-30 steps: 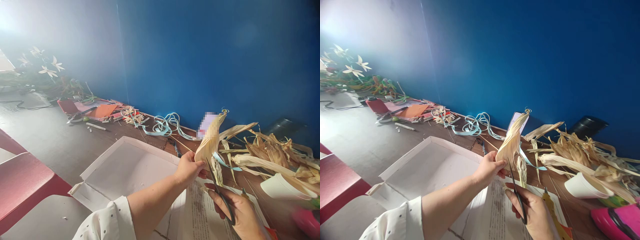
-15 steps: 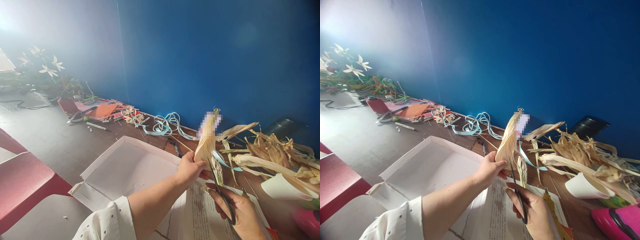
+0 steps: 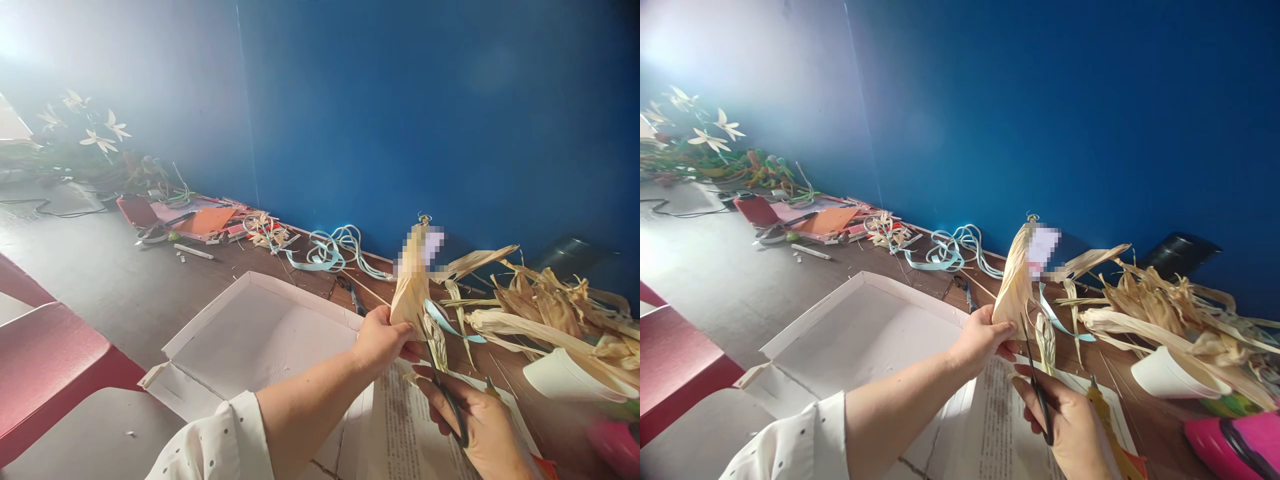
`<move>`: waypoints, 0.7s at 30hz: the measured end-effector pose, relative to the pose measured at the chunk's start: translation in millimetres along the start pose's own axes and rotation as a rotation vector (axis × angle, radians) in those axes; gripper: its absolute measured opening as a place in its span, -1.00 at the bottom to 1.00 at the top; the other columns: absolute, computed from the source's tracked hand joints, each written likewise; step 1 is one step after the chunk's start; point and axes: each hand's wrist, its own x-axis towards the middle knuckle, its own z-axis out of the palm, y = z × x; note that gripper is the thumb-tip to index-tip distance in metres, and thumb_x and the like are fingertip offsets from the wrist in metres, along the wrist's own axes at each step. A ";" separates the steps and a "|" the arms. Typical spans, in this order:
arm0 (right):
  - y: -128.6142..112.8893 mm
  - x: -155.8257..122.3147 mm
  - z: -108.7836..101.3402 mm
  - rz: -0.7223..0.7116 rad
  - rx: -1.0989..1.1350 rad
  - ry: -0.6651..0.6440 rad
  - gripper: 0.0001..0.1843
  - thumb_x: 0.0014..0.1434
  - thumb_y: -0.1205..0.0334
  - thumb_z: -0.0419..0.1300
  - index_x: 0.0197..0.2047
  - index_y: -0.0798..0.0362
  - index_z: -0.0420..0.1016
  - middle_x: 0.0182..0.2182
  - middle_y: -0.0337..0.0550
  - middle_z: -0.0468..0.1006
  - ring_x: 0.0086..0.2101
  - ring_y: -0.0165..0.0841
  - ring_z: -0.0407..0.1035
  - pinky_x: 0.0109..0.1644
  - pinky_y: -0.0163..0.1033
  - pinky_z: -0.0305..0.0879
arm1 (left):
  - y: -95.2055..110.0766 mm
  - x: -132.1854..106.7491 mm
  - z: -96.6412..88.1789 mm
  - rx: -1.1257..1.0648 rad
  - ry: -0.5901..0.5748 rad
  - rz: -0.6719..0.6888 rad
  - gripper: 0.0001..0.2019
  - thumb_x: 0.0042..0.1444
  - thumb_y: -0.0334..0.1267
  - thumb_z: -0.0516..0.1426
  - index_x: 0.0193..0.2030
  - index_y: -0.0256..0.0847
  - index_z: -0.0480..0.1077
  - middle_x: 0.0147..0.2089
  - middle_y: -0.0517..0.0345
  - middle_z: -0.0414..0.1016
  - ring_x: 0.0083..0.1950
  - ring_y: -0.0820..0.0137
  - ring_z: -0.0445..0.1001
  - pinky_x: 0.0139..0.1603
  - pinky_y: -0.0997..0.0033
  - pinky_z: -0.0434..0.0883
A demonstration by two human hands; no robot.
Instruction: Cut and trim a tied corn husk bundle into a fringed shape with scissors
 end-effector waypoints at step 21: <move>22.3 5.9 -11.7 -0.020 -0.110 -0.041 -0.47 0.13 -0.19 0.28 0.05 -0.04 0.52 -0.63 -0.31 0.33 -0.57 -0.37 0.22 -0.53 -0.39 0.17 | 0.3 -6.2 3.9 0.046 -0.047 -0.047 -0.84 -0.13 -0.37 0.15 -0.33 -0.30 0.32 -0.50 0.16 0.40 -0.59 0.48 0.36 -0.62 0.54 0.38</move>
